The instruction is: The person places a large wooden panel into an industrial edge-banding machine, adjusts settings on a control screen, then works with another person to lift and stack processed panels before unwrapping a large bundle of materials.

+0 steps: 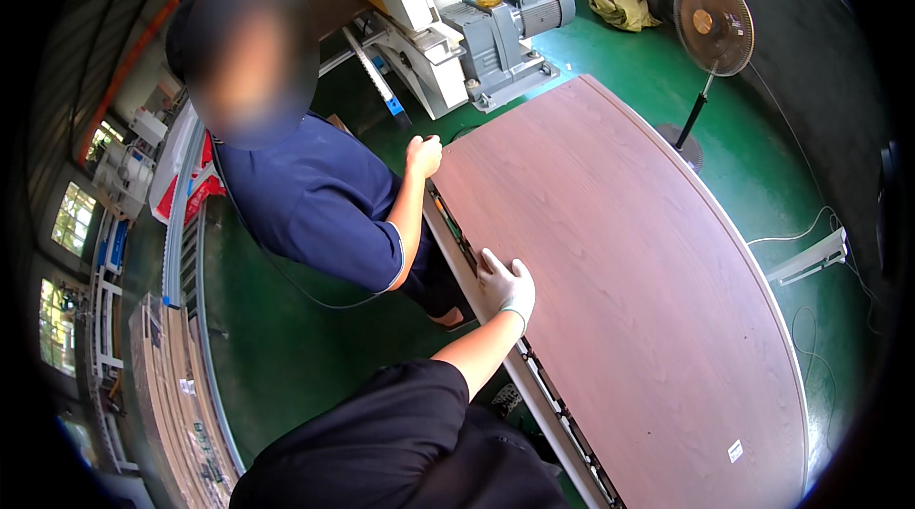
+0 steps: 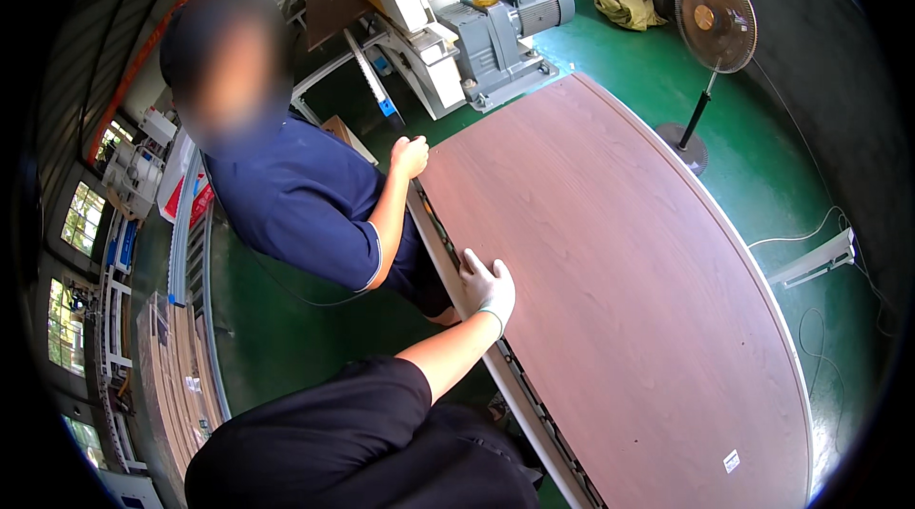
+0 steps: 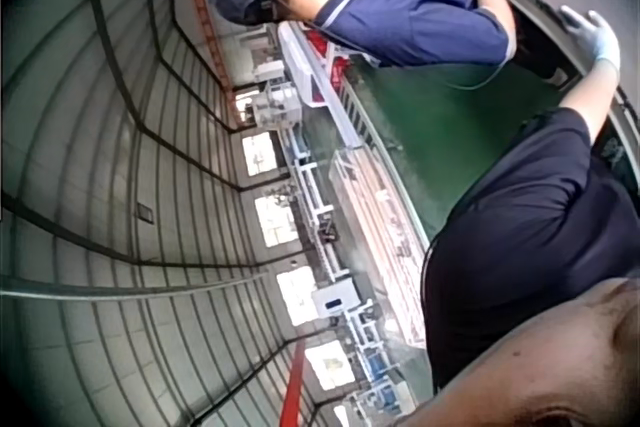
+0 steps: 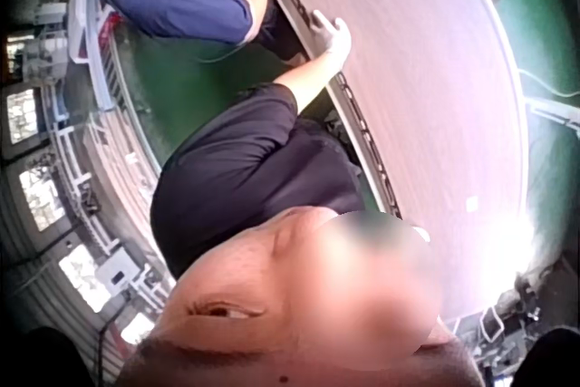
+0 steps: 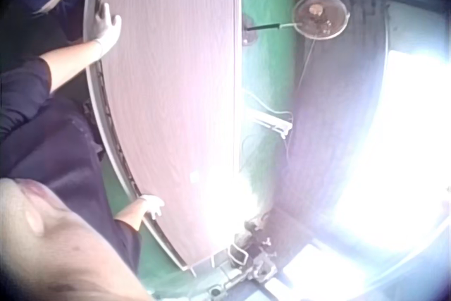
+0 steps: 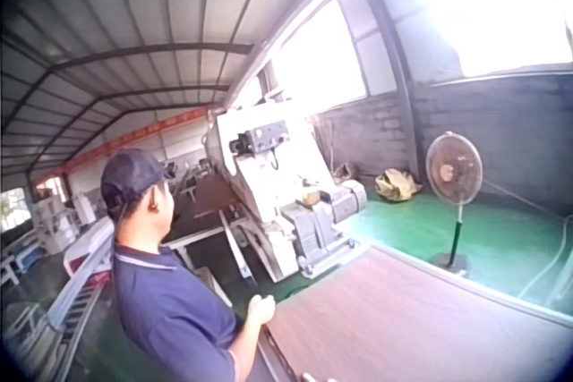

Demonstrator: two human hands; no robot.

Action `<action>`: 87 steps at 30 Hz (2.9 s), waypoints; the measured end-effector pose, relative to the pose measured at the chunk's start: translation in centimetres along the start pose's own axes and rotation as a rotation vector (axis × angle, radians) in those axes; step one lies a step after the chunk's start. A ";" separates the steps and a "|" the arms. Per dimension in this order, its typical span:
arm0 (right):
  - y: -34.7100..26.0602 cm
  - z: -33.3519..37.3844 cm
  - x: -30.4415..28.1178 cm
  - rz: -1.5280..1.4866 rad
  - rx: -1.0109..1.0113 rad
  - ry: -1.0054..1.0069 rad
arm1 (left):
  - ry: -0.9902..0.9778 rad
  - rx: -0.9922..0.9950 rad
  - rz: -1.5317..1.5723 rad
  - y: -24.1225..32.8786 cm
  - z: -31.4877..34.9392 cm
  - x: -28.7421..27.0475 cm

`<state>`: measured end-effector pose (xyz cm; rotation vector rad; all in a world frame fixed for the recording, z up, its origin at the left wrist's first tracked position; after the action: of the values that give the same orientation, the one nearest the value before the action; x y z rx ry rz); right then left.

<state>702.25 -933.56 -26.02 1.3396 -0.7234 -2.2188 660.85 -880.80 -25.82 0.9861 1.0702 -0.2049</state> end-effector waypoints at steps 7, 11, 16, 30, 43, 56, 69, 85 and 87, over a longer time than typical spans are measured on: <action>0.2 0.3 2.2 -0.019 0.062 0.074 | 0.060 0.011 -0.010 -0.3 -1.2 -1.3; 2.6 1.7 4.2 -0.074 0.219 0.089 | 0.046 0.089 -0.123 3.6 1.6 -2.6; -0.7 1.6 2.6 -0.091 0.336 0.217 | 0.073 0.081 0.250 1.5 0.1 -0.2; -0.4 5.1 0.8 -1.251 0.758 0.322 | -0.032 0.020 0.030 -0.2 -2.0 -0.5; -0.2 2.6 0.3 -1.185 0.766 0.392 | -0.032 0.028 0.114 -0.6 -1.7 0.9; 0.3 -6.9 15.4 -0.309 0.274 0.485 | 0.010 0.055 0.067 -1.8 0.1 -1.3; 3.3 -18.0 22.9 -0.110 0.202 0.845 | 0.003 0.057 0.115 -1.6 1.5 1.6; -0.4 -11.2 17.1 -0.254 0.113 0.778 | 0.054 0.075 0.127 -0.9 0.9 0.9; -0.4 -10.4 16.3 -0.273 0.105 0.783 | 0.032 0.061 0.107 -0.6 0.9 0.6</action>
<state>704.53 -945.40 -41.12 2.2561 -0.3720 -1.6068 661.34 -881.63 -26.53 1.1017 1.0424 -0.1348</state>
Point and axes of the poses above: each hand's wrist, its own z-axis away from the middle knuckle, its own x-axis out of the palm, y = z × x, the point moved 1 cm from there along -z, towards the middle knuckle, and after that the axes turned 3 degrees about -x, right-handed, at the moved point
